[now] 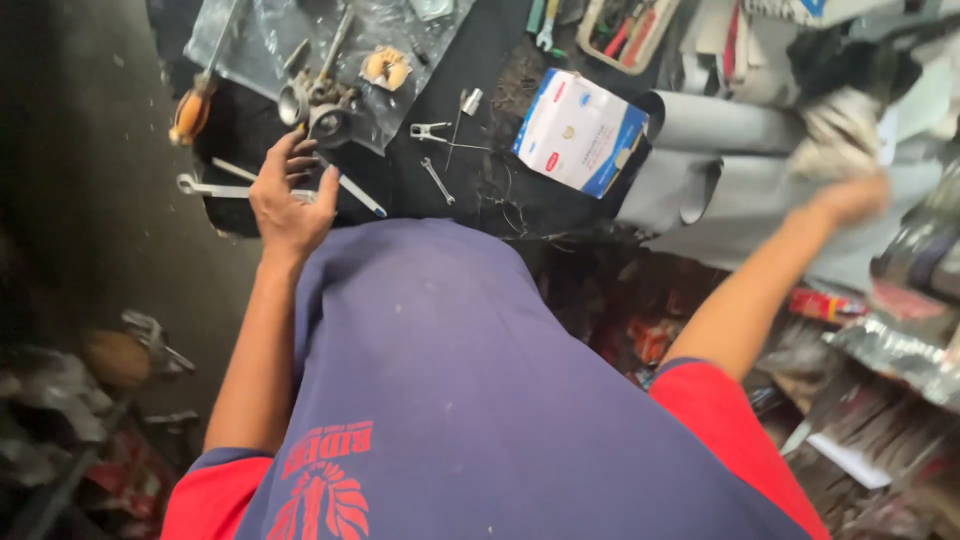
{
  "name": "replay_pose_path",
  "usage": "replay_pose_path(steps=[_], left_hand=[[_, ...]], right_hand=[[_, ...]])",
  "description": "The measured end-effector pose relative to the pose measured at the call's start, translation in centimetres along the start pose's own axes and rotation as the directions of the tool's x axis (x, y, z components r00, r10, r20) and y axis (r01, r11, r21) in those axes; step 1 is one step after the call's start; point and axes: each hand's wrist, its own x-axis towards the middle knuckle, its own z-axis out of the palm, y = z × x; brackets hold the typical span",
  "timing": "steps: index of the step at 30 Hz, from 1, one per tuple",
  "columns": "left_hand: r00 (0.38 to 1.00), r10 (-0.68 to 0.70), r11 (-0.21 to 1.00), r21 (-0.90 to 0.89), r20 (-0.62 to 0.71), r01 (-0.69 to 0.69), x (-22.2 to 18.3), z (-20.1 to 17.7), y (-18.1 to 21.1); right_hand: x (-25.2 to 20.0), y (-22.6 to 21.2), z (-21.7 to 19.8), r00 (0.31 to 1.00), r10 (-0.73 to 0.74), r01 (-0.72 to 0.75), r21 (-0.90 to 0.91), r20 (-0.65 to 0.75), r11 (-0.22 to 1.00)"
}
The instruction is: Cleaning and reassembling a motorcycle carburetor using small tools and a cloth.
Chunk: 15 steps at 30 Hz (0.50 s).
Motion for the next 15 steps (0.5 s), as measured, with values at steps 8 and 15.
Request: replay_pose_path(steps=[8, 15], left_hand=[[0.997, -0.003, 0.998, 0.068, -0.082, 0.008, 1.1, 6.0, 1.2], [0.969, 0.243, 0.888, 0.39, 0.054, -0.244, 12.9, 13.8, -1.8]], right_hand=[[-1.9, -10.8, -2.4, 0.918, -0.065, -0.019, 0.207, 0.391, 0.978], [-14.1, -25.2, -7.9, 0.78, -0.093, -0.113, 0.286, 0.619, 0.952]])
